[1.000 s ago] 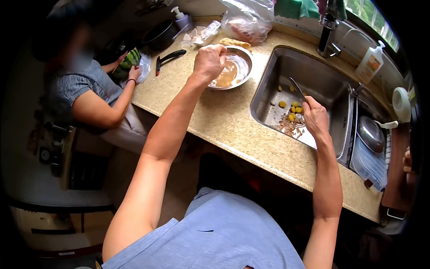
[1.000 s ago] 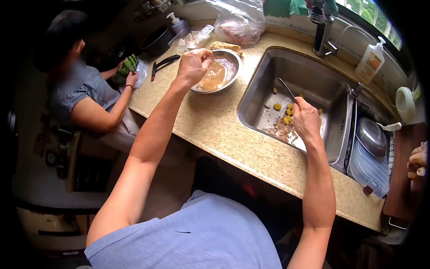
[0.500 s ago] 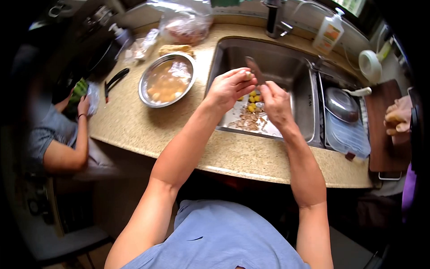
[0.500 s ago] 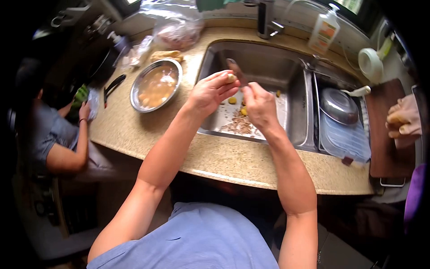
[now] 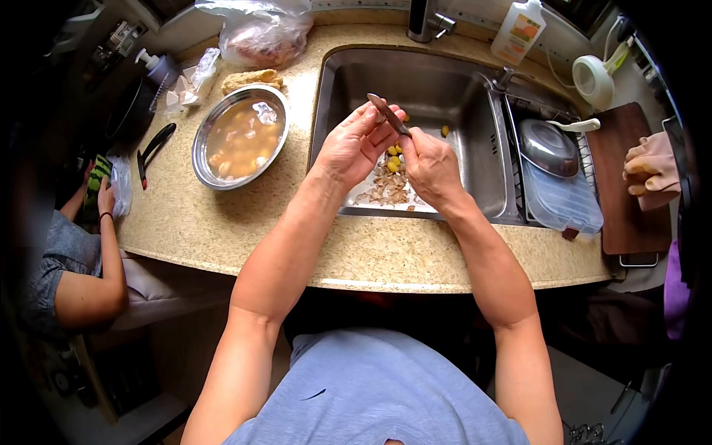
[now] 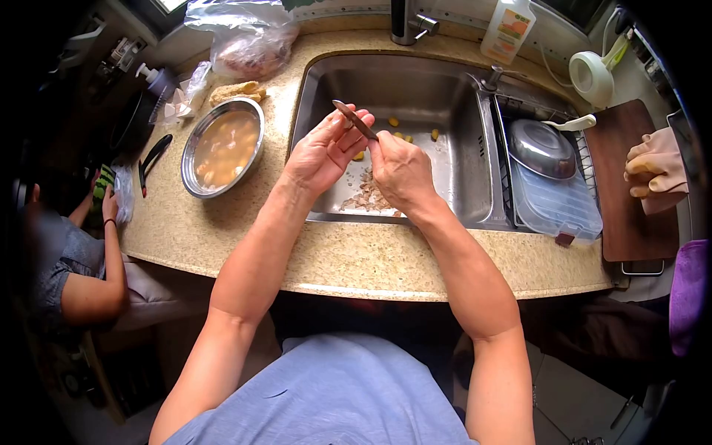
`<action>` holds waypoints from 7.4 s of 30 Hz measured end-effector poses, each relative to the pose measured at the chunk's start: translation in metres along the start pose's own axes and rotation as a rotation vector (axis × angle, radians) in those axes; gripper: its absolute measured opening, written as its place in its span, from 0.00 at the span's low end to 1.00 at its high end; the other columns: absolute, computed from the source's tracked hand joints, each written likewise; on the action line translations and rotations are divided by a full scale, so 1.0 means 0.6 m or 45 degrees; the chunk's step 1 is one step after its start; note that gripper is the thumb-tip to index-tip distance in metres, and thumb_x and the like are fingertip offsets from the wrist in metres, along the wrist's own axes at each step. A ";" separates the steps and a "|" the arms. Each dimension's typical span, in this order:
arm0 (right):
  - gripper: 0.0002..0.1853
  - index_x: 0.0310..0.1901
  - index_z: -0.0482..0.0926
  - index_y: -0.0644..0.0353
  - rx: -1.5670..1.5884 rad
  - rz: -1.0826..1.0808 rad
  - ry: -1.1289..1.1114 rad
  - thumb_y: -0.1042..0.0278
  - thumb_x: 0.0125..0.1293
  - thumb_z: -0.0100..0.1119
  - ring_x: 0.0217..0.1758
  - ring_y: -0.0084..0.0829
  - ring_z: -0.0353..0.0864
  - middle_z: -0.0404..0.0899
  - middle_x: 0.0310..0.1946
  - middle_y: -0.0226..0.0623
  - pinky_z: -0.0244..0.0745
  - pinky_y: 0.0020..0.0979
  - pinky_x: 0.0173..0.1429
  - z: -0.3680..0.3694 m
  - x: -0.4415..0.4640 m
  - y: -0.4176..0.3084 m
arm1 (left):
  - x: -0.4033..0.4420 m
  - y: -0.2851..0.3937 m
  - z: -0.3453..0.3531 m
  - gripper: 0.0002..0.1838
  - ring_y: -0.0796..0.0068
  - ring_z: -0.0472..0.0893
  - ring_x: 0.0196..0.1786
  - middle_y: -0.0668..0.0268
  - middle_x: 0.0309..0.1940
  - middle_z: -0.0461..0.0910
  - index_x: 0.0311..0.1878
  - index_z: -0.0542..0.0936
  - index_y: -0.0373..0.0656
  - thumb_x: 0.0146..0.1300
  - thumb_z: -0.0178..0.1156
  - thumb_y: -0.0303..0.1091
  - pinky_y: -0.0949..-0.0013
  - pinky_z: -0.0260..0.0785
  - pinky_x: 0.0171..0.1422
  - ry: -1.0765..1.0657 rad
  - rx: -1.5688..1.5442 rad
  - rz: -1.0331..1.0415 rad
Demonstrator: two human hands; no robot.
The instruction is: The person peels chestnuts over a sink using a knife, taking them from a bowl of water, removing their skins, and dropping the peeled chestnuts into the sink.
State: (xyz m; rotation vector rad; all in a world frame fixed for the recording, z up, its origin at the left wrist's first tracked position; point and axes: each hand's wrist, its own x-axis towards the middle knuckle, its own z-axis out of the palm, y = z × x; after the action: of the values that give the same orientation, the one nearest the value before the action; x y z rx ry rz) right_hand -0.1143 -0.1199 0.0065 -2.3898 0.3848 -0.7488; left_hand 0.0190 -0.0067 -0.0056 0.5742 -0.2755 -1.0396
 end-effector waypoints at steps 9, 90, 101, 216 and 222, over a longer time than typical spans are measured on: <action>0.15 0.32 0.76 0.64 0.256 0.169 -0.029 0.61 0.74 0.55 0.30 0.56 0.81 0.79 0.24 0.53 0.72 0.49 0.34 -0.003 0.002 0.009 | 0.000 -0.019 0.009 0.16 0.58 0.76 0.68 0.54 0.61 0.78 0.63 0.73 0.40 0.78 0.52 0.36 0.56 0.72 0.72 0.015 -0.097 0.074; 0.13 0.33 0.80 0.67 0.718 0.439 0.190 0.63 0.69 0.62 0.25 0.24 0.79 0.83 0.23 0.36 0.76 0.32 0.35 -0.042 0.026 0.029 | -0.008 -0.012 0.033 0.17 0.64 0.85 0.55 0.52 0.56 0.82 0.65 0.74 0.36 0.77 0.53 0.29 0.63 0.80 0.63 0.030 0.480 0.071; 0.08 0.46 0.83 0.61 0.451 0.080 0.137 0.70 0.67 0.62 0.36 0.41 0.85 0.84 0.33 0.43 0.78 0.39 0.43 -0.034 0.019 0.028 | -0.008 -0.010 0.031 0.16 0.63 0.85 0.56 0.52 0.54 0.83 0.62 0.76 0.34 0.74 0.57 0.27 0.61 0.80 0.64 0.049 0.413 0.053; 0.16 0.32 0.78 0.58 0.098 -0.110 -0.023 0.56 0.74 0.55 0.31 0.49 0.82 0.80 0.25 0.44 0.74 0.46 0.33 -0.042 0.013 0.012 | -0.004 0.003 0.015 0.16 0.71 0.84 0.51 0.59 0.52 0.84 0.59 0.80 0.37 0.70 0.63 0.24 0.72 0.77 0.54 -0.003 0.409 0.223; 0.18 0.30 0.78 0.59 0.207 0.203 -0.026 0.56 0.75 0.54 0.29 0.51 0.81 0.79 0.23 0.47 0.72 0.46 0.33 -0.052 0.020 0.013 | -0.005 0.004 0.022 0.14 0.74 0.83 0.49 0.61 0.50 0.85 0.57 0.82 0.36 0.69 0.64 0.24 0.74 0.76 0.52 0.001 0.466 0.223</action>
State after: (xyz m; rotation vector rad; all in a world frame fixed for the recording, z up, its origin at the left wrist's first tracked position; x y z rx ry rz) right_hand -0.1241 -0.1453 0.0276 -2.1840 0.4811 -0.6568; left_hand 0.0129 -0.0072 0.0069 0.8633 -0.5127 -0.8229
